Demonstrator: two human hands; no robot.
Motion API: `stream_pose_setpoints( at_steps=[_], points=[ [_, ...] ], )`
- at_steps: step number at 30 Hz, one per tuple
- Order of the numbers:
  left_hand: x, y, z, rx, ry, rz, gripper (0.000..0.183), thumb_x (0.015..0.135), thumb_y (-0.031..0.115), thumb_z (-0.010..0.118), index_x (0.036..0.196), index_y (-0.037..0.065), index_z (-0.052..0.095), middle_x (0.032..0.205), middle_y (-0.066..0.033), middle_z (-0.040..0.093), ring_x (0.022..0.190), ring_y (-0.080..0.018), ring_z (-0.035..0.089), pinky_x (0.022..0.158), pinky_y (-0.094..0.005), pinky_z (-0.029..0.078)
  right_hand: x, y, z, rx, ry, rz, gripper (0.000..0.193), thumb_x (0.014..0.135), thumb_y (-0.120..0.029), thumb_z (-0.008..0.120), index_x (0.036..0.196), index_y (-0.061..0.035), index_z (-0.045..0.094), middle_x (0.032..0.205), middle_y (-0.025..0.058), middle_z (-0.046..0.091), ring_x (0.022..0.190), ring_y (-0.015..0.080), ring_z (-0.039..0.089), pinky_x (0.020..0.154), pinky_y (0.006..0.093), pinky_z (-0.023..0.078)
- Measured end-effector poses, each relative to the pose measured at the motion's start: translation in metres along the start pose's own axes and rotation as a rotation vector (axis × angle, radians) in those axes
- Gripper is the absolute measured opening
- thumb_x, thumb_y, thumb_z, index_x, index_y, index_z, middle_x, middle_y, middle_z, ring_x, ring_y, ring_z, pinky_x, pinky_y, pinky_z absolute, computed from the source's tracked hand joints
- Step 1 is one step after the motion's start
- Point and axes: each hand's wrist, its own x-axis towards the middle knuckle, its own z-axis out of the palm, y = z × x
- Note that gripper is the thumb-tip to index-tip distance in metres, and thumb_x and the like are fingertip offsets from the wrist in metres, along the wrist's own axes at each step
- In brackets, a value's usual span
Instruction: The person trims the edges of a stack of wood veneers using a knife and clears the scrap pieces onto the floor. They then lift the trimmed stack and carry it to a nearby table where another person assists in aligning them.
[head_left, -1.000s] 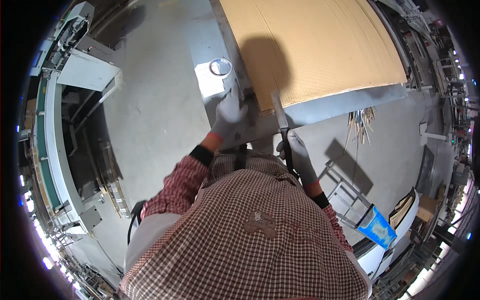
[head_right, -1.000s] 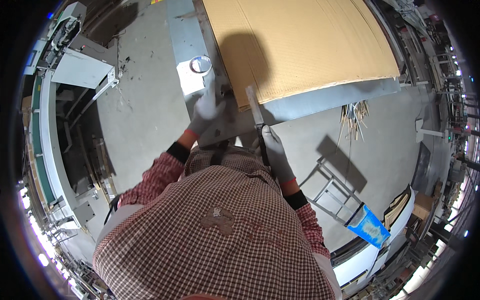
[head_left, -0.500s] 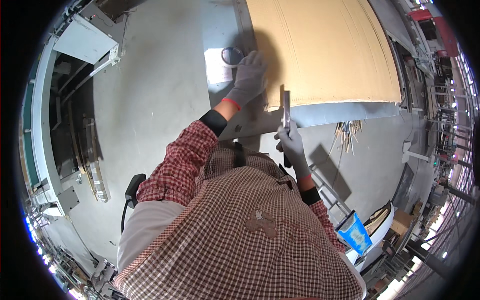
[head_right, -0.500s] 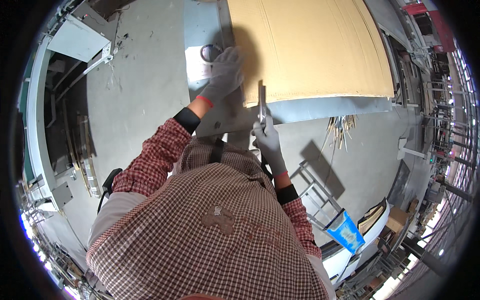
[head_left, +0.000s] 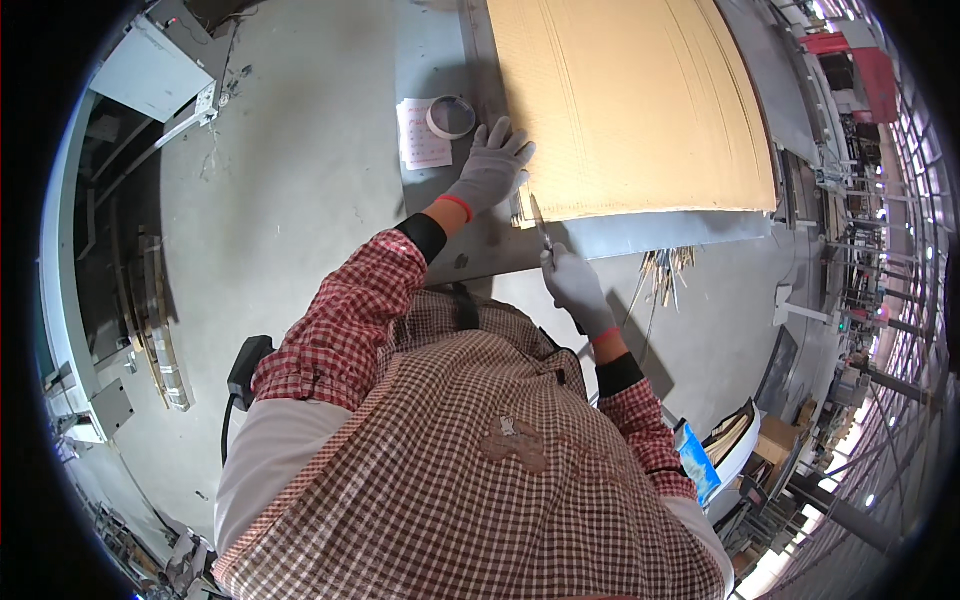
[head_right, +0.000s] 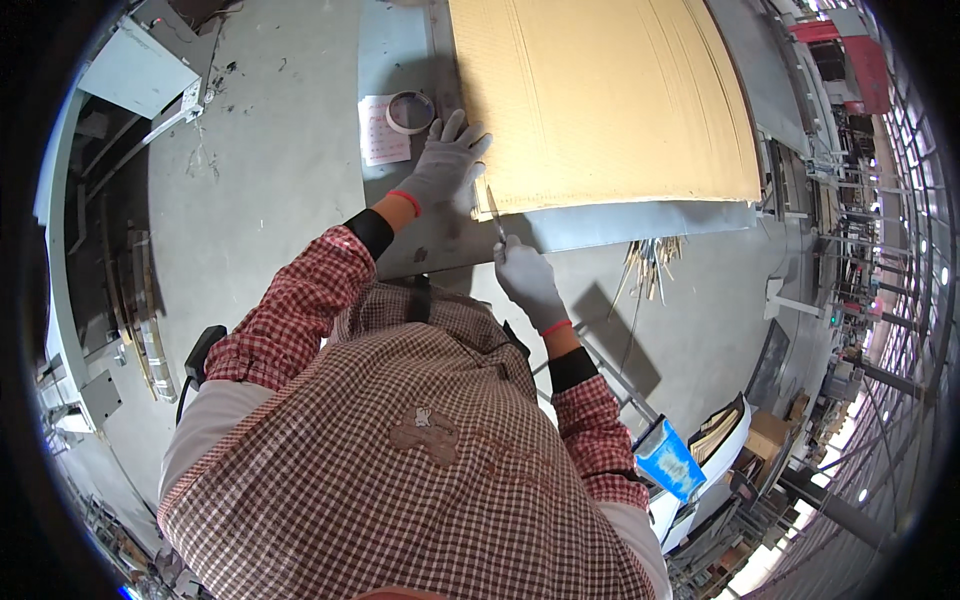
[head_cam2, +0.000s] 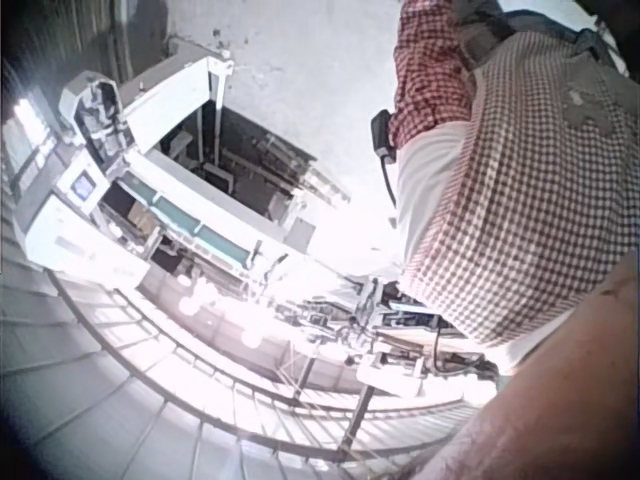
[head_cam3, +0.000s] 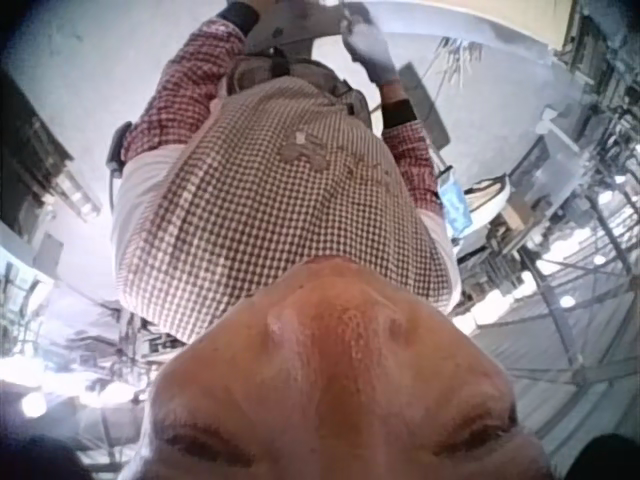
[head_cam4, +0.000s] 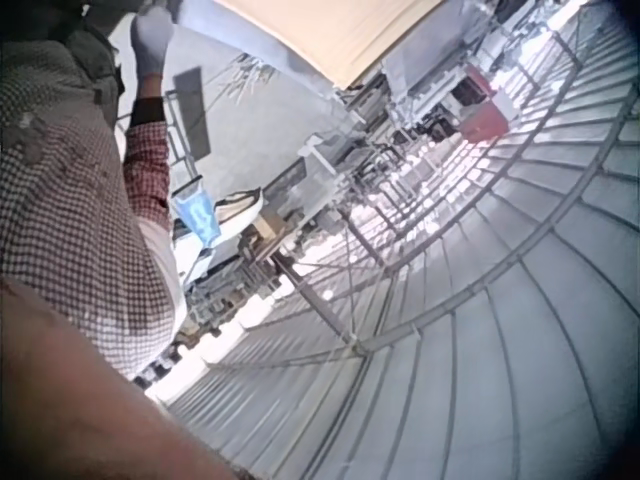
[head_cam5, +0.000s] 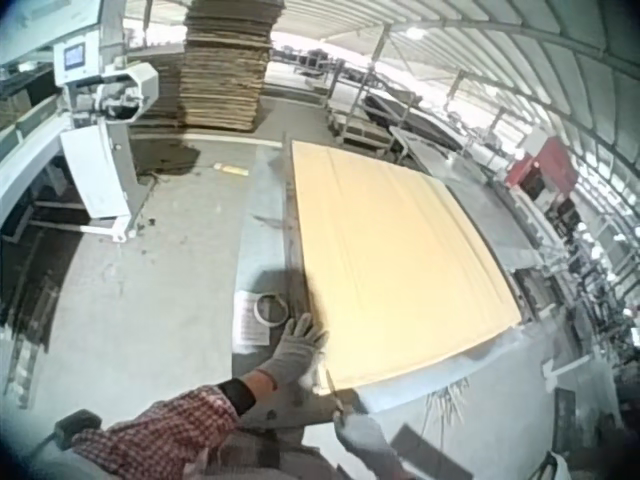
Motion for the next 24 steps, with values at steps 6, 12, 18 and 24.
stream_pose_setpoints(
  at_steps=[6,12,18,24],
  points=[
    [-0.002,0.003,-0.002,-0.015,-0.068,-0.006,0.055,0.086,0.039,0.060,0.134,0.014,0.050,0.140,-0.0067,0.042,0.139,-0.0359,0.024,0.109,-0.0606,0.022,0.008,-0.019,-0.021,0.078,-0.166,0.136,0.041,0.099,-0.031,0.033,0.093,0.0030,0.055,0.075,0.0233,0.065,0.062,0.0345,0.066,0.065,0.0487,0.052],
    [0.004,0.003,-0.004,-0.043,-0.069,0.023,0.053,0.089,0.035,0.057,0.136,0.014,0.048,0.142,-0.0089,0.041,0.139,-0.0380,0.023,0.109,-0.0619,0.021,0.002,0.026,0.032,-0.110,0.270,-0.145,0.029,0.096,-0.030,0.046,0.087,-0.0027,0.051,0.069,0.0214,0.063,0.063,0.0390,0.064,0.061,0.0522,0.051],
    [0.005,0.004,-0.012,-0.081,0.143,0.092,0.040,0.082,0.028,0.059,0.120,0.013,0.059,0.129,-0.0082,0.050,0.131,-0.0384,0.033,0.103,-0.0600,0.028,-0.092,0.099,0.070,0.202,0.185,0.221,0.028,0.095,-0.032,0.045,0.095,-0.0047,0.048,0.077,0.0233,0.064,0.074,0.0425,0.063,0.065,0.0535,0.048],
    [0.078,0.111,-0.032,-0.085,0.133,0.147,0.028,0.085,0.026,0.059,0.106,0.007,0.065,0.100,-0.0154,0.063,0.101,-0.0299,0.057,0.100,-0.0526,0.034,-0.157,0.183,0.115,0.706,0.543,0.604,0.031,0.094,-0.030,0.054,0.107,-0.0008,0.052,0.074,0.0121,0.061,0.069,0.0217,0.064,0.063,0.0338,0.050]
  ],
)
